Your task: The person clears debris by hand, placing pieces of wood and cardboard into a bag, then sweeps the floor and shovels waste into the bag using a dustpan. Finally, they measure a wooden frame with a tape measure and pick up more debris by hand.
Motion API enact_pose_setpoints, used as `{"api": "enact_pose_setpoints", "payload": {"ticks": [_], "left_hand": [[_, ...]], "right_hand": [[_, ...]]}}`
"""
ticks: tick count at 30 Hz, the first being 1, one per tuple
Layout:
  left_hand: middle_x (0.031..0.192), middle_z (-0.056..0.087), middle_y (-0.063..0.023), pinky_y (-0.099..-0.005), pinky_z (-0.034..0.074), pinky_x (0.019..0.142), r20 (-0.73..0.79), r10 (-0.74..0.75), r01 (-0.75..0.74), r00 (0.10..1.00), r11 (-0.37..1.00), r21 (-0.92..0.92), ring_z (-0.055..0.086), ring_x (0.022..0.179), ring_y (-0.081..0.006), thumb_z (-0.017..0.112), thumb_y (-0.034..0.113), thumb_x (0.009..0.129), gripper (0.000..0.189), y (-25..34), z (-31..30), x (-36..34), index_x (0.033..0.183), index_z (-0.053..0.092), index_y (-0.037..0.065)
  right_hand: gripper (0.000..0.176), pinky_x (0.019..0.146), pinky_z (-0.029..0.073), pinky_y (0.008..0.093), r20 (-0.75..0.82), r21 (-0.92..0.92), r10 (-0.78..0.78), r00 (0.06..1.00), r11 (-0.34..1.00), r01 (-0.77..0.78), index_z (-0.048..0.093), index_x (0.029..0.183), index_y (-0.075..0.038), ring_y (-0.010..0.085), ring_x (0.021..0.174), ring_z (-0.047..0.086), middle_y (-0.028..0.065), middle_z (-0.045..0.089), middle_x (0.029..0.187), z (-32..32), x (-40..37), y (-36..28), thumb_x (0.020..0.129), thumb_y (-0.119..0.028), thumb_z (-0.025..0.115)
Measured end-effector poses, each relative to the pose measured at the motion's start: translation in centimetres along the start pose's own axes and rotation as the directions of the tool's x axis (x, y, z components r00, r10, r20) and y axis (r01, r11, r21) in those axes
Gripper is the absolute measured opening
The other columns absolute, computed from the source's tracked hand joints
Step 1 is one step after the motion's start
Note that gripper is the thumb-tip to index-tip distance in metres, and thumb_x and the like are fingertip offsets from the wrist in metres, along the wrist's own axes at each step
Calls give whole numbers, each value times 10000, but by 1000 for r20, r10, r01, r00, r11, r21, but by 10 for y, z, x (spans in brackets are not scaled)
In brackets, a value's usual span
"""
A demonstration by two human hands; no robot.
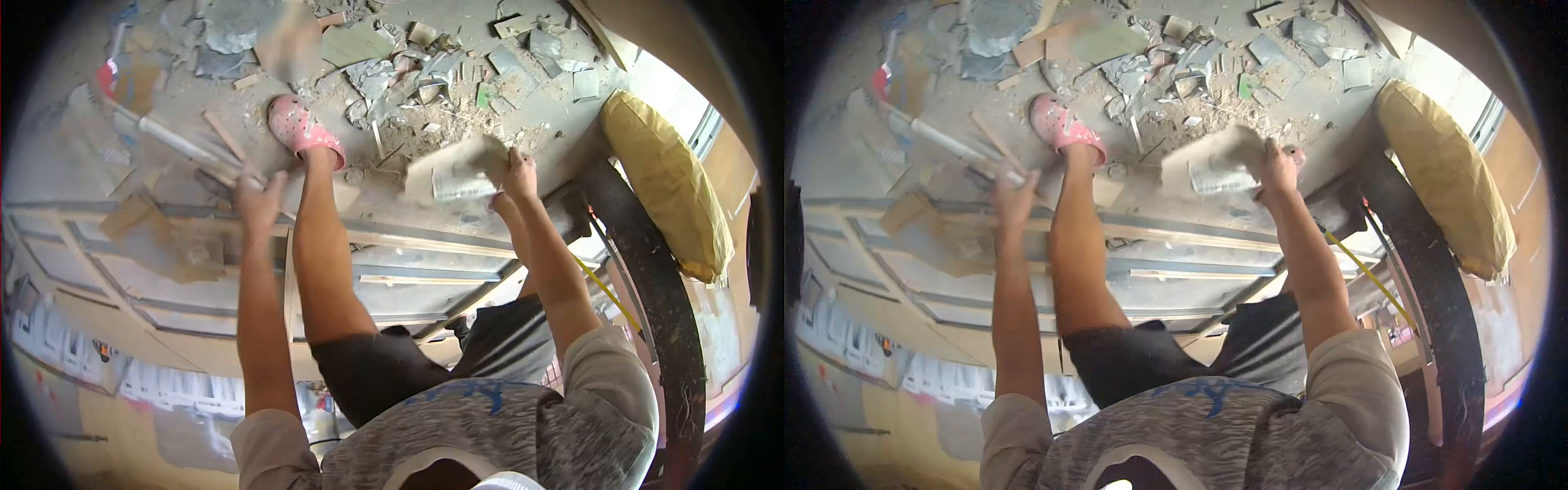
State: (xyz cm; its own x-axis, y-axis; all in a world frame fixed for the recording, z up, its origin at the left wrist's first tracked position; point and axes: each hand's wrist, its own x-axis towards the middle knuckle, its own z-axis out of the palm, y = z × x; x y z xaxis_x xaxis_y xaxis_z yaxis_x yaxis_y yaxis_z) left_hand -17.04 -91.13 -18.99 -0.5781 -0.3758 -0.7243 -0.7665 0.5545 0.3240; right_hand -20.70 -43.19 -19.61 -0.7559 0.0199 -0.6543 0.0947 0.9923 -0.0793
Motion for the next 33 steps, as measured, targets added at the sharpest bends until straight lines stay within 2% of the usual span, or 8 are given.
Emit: {"api": "enact_pose_setpoints", "payload": {"ticks": [9, 11, 15, 18, 20, 25, 31, 33], "left_hand": [[1139, 506, -196, -390, 400, 879, 149, 849, -853, 507, 468, 231, 496, 1030, -351, 657, 49, 624, 650, 210, 20, -147, 1228, 417, 56], [1078, 559, -158, -357, 417, 867, 354, 713, -754, 605, 656, -33, 531, 1006, -313, 620, 27, 652, 508, 187, 10, -139, 1147, 515, 72], [956, 625, -154, -332, 450, 759, -23, 297, -296, 955, 937, -187, 594, 879, -254, 596, 95, 748, 268, 105, -72, -116, 996, 596, -6], [1007, 611, -148, -330, 420, 826, -228, 63, -95, 972, 987, -130, 573, 907, -233, 627, 173, 777, 349, 59, -133, -117, 1007, 574, -83], [1221, 489, -104, -371, 400, 871, -44, -117, 73, 992, 831, -552, 488, 1065, -237, 626, 251, 784, 505, -90, -145, -41, 1206, 478, 17], [1254, 442, -99, -426, 385, 871, 55, -575, 572, 817, 793, -207, 449, 1096, -244, 641, 379, 746, 634, -26, -139, -134, 1250, 439, 52], [1098, 557, -173, -319, 432, 820, 94, -81, 15, 992, 829, 559, 558, 959, -251, 644, 254, 749, 518, 54, -39, -214, 1138, 490, -50], [1099, 562, -181, -351, 425, 860, 108, 222, -245, 969, 917, 314, 547, 1007, -253, 637, 159, 745, 461, 73, 19, -227, 1113, 485, -74]], "right_hand": [[238, 691, 491, 384, -51, -48, -555, 830, 831, 553, 506, 1017, -124, 320, 845, 584, 141, 590, 962, -146, -96, -87, 786, -67, 495], [349, 776, 462, 394, -180, 248, -535, 825, 787, 565, 475, 1111, -80, 334, 909, 559, 156, 561, 1036, -166, -121, -114, 773, -107, 553], [412, 777, 456, 378, -122, 487, -190, 974, 844, 226, 505, 1097, -33, 336, 888, 566, 178, 550, 1060, -167, -155, -107, 736, -182, 637], [421, 822, 434, 395, 133, 485, 5, 991, 872, -69, 474, 1143, -59, 353, 962, 527, 194, 539, 1065, -128, -181, -48, 760, -188, 590], [359, 808, 436, 404, 90, 366, 130, 987, 918, -155, 522, 1083, -82, 355, 947, 538, 193, 576, 984, -106, -205, 11, 756, -217, 578], [345, 836, 435, 406, 159, -22, 511, 845, 857, -514, 519, 1086, -36, 334, 974, 539, 170, 577, 1027, -133, -303, 176, 767, -163, 545], [298, 938, 318, 445, -261, -664, 211, 942, 669, -334, 518, 1046, -27, 295, 1066, 450, 181, 523, 1064, -195, -421, 401, 761, -87, 458], [313, 934, 324, 447, -243, -692, 221, 945, 643, -328, 517, 1062, -29, 286, 1071, 446, 181, 519, 1076, -185, -445, 444, 761, -88, 457]]}}
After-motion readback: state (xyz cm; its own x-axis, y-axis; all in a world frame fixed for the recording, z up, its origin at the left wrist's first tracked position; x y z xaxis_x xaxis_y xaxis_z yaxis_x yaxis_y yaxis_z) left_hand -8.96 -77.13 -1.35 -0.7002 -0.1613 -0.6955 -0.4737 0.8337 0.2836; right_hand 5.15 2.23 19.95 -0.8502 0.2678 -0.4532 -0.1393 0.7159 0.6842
